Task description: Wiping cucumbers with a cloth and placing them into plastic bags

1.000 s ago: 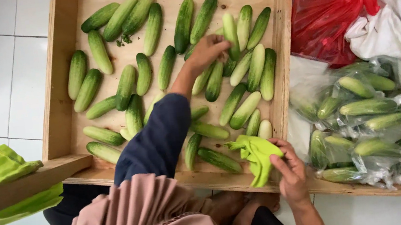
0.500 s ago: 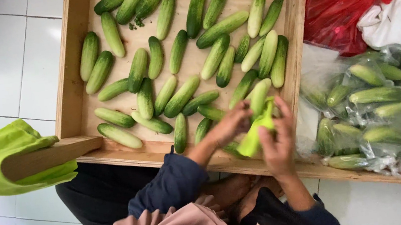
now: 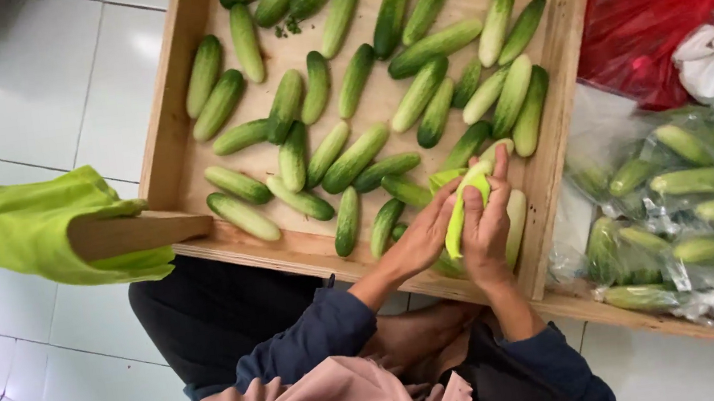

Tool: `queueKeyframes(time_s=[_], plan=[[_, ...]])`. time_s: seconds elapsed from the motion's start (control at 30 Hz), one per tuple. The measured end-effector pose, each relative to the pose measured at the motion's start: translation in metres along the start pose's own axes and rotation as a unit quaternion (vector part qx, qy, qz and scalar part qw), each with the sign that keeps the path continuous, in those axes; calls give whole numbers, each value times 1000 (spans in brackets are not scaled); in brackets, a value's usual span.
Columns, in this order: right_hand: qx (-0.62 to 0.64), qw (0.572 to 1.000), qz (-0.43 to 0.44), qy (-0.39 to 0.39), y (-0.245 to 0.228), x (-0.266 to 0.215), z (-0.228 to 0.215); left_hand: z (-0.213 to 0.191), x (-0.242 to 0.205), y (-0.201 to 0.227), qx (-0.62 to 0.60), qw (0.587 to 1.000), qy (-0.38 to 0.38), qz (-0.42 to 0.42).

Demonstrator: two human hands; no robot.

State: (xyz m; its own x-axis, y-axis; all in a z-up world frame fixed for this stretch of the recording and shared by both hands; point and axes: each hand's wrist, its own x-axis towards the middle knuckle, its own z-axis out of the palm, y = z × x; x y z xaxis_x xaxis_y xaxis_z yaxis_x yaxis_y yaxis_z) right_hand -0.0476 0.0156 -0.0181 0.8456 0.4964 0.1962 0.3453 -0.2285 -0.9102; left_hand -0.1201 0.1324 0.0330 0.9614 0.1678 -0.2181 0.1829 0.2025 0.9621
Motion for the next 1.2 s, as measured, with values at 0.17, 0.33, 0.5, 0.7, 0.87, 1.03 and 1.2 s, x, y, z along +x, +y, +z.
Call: queueKeyframes(time_s=[0.17,0.33,0.5,0.7,0.87,1.03,1.2], plan=[[179,979,95,21,25,23,-2,5,-6,-9,50,998,-2,-36],[76,996,41,31,31,9,1,12,5,-31,50,996,56,-45],[196,966,171,6,-2,14,2,18,-2,-35,59,991,76,-92],[166,973,156,27,40,22,-14,31,1,-72,-47,996,77,17],[-93,995,25,0,30,0,-2,13,28,-123,-86,992,92,-13],[132,981,139,-5,34,25,-22,23,17,-83,-316,946,47,-57],[310,936,165,-18,47,21,-17,19,12,-81,-441,863,-5,-247]])
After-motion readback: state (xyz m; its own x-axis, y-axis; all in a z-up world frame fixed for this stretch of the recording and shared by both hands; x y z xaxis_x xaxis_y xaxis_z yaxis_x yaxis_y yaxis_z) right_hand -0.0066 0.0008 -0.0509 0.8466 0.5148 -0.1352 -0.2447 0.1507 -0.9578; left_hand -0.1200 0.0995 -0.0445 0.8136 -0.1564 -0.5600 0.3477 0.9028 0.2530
